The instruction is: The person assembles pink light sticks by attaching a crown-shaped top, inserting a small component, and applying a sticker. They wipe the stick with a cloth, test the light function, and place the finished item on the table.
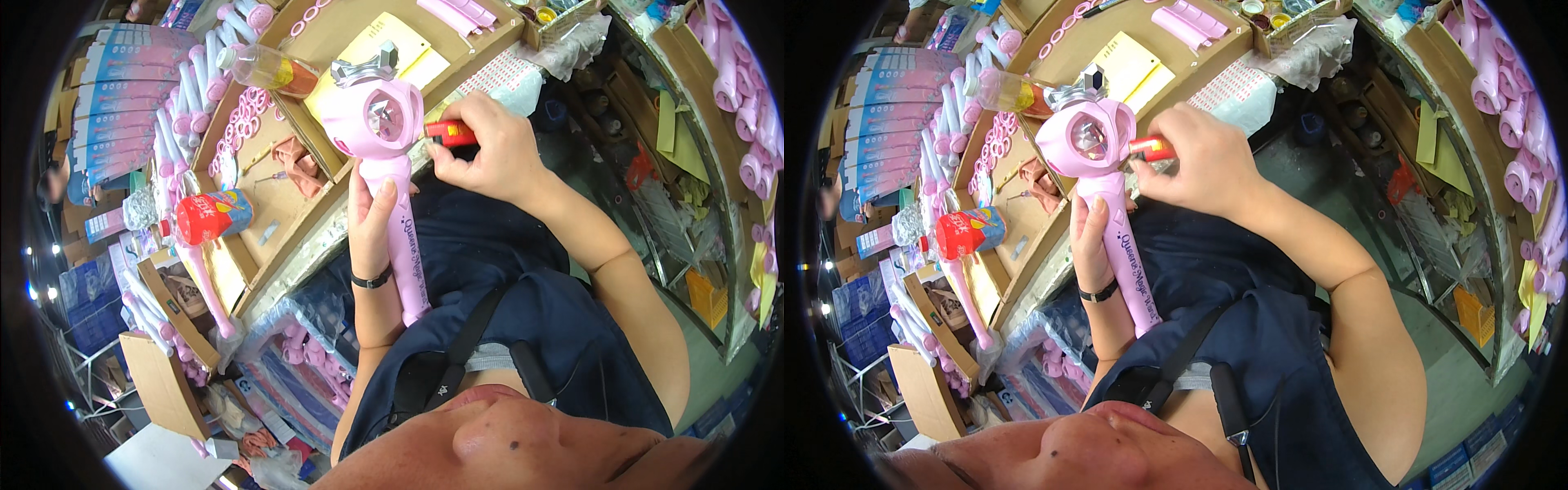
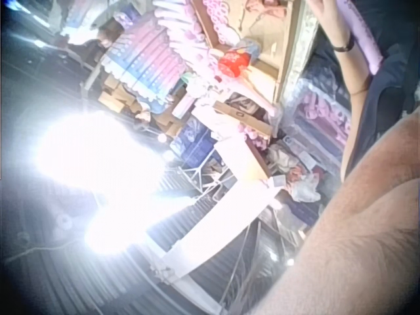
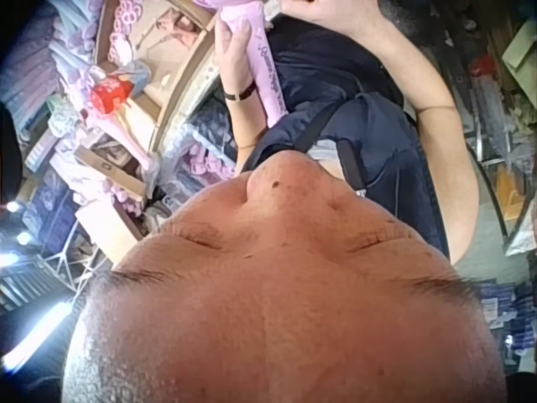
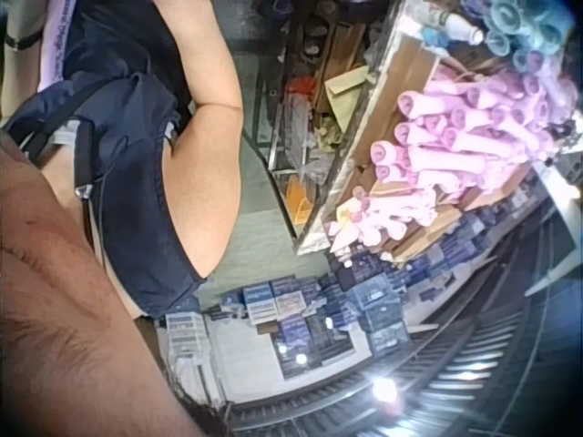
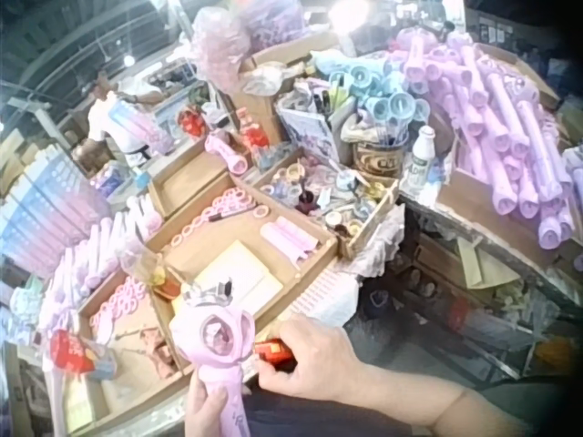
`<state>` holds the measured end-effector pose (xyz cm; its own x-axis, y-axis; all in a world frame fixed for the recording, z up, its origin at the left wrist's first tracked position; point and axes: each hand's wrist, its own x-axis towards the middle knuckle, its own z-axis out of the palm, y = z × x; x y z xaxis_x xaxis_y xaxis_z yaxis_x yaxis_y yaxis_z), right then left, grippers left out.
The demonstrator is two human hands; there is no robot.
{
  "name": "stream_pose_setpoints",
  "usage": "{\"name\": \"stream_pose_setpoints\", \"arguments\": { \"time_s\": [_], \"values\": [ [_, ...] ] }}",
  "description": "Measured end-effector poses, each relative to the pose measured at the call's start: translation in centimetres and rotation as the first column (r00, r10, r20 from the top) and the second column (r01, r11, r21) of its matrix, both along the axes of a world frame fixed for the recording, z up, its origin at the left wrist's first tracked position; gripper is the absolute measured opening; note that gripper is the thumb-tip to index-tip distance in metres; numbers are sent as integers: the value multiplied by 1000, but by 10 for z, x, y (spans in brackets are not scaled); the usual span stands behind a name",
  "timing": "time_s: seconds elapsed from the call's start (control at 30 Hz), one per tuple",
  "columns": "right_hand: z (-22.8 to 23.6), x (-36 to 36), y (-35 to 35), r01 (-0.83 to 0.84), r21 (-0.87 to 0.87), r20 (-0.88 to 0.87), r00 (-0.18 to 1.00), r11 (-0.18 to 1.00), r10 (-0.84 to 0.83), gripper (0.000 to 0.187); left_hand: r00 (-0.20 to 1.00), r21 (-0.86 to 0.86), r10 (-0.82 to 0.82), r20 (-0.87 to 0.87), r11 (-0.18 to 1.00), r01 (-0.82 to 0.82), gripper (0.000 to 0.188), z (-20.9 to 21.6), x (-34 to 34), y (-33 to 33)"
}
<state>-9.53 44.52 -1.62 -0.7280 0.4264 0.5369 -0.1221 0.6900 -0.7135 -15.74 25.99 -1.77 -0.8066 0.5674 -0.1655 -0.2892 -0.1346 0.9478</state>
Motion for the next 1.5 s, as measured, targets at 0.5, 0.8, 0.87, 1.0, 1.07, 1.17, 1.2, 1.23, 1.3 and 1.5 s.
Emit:
{"name": "stream_pose_setpoints", "arguments": {
  "time_s": [0.5,0.8,0.87,1.0,1.07,1.17,1.2,1.23,1.3,1.5],
  "values": [
    [-7,-3,41,-114,-703,-174,985,702,-14,31,987,154,-156,30,977,150,52,-13,-8,-1],
    [-19,17,17,-12,-628,26,999,778,36,33,951,299,-245,187,936,183,58,-25,-9,4],
    [-19,21,13,-53,-644,36,994,763,100,32,940,321,-257,224,930,177,59,-28,-9,5],
    [-18,26,6,-104,-636,84,976,765,202,30,920,373,-285,269,912,173,59,-32,-9,4],
    [-16,27,4,-110,-639,114,965,761,235,31,917,379,-285,278,910,168,59,-34,-9,4],
    [-13,28,0,-129,-655,122,954,745,272,31,909,389,-256,330,914,116,59,-35,-8,3],
    [-12,29,0,-131,-656,123,953,743,276,31,907,406,-273,320,905,129,59,-36,-8,3],
    [-12,29,-1,-132,-662,124,952,738,281,31,906,423,-289,310,895,141,60,-36,-9,3],
    [-13,29,-3,-139,-667,125,947,732,294,31,917,407,-291,272,899,164,59,-35,-10,2],
    [-20,26,-6,-190,-574,100,949,796,299,33,966,267,-167,196,957,112,50,-26,-14,-5]
  ]
}}
